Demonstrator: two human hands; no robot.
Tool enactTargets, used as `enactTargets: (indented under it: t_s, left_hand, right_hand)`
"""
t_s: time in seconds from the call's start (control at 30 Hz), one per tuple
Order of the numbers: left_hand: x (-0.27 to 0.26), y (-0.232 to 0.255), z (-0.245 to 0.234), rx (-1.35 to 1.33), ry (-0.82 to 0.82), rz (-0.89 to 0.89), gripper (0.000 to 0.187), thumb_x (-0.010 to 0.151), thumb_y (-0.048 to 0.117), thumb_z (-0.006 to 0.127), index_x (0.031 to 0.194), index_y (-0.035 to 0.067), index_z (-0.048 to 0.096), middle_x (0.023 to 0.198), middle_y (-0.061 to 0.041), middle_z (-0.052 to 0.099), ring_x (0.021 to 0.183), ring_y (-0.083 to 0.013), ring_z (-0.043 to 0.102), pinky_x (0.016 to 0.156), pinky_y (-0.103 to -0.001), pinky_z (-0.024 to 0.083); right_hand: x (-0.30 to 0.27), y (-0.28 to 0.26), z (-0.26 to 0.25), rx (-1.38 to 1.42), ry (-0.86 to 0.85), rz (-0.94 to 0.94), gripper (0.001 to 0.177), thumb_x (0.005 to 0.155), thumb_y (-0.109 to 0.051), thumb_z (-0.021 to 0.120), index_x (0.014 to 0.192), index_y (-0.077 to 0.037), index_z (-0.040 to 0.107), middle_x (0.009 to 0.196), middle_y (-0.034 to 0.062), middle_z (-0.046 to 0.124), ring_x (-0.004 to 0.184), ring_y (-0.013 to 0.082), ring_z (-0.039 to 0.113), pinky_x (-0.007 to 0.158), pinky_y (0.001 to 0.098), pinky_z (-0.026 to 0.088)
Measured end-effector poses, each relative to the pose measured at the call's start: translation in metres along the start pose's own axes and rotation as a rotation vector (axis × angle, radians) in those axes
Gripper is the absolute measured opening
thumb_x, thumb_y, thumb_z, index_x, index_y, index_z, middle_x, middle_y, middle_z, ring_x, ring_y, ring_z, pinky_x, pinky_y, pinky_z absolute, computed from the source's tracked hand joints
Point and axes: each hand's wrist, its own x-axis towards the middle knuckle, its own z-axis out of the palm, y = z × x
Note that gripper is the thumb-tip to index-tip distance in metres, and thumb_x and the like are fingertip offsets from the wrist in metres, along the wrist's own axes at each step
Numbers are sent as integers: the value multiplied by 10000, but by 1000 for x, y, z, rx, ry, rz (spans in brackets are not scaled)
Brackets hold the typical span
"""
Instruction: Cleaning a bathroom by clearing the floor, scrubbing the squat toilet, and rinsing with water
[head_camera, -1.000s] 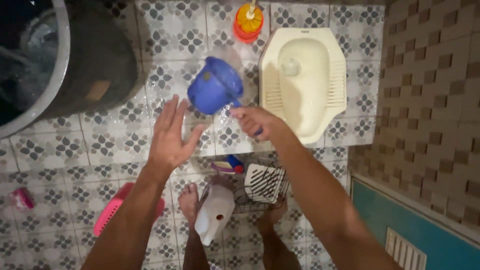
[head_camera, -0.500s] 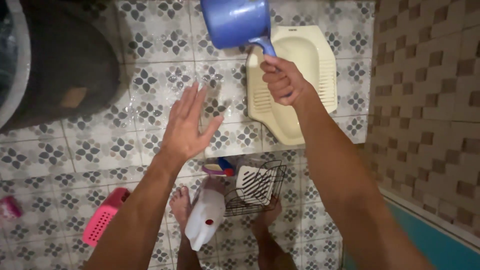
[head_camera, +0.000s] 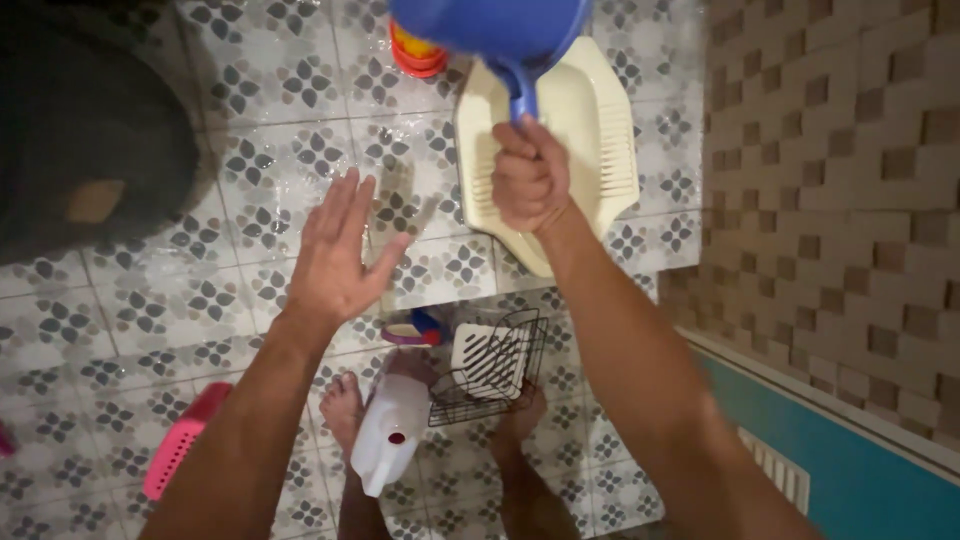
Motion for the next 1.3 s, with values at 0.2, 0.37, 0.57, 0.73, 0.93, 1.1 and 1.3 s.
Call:
enactTargets:
  t_s: [0.2,0.37,0.57,0.73,0.93,1.1,1.3]
  left_hand:
    - [-14,4,-12,53,-103,-90,819,1025,622,439,1629,80,322,1669,-216,303,1536,-363,297,1202,-586,291]
    - [-46,-26,-24,17,54,-93,788,994,597,527,1598,109,392,1639,-218,367,1499,-431,342,1189,-636,305]
    - [-86,-70,-56,80,311,-40,739,985,481,641,1554,51,448,1597,-252,419,1448,-450,420,1142,-637,389]
    - [-113,-103,-113,93,462,-17,676,994,416,656,1530,46,477,1573,-252,439,1441,-470,427,1134,-638,379]
    - [-144,-161,-186,187,615,-68,566,1015,364,646,1462,35,535,1542,-230,475,1458,-428,422,1159,-587,360]
    - [-164,-226,-209,212,640,-182,602,1031,432,621,1466,26,532,1547,-242,470,1457,-441,416,1171,-575,349]
    - [-166,-288,-207,295,689,-180,567,1007,439,657,1400,32,616,1440,-240,578,1387,-403,525,1172,-505,373]
  right_hand:
    - [-42,58,-19,157,83,185,337,1117,-408,355,877,-177,409,577,-74,324,352,-2,243,201,210,240]
    - [-48,101,4,-87,622,339,375,1135,-336,363,802,-172,417,529,-97,222,340,-7,179,202,168,192]
    - [20,143,58,-588,863,404,380,1074,-321,560,771,-146,411,519,-75,235,335,33,196,220,196,199]
    - [133,203,117,-946,968,371,409,1020,-291,659,727,-116,434,502,-42,256,325,72,250,241,239,246]
    - [249,262,151,-1383,1010,288,384,950,-345,772,769,-64,582,483,33,446,352,134,478,295,292,403]
    - [323,294,137,-1954,951,367,378,944,-521,693,1083,-170,709,677,61,690,614,211,748,587,357,596]
    - [370,286,33,-2556,746,217,458,1025,-567,636,1094,-116,672,868,208,721,895,451,721,773,567,568]
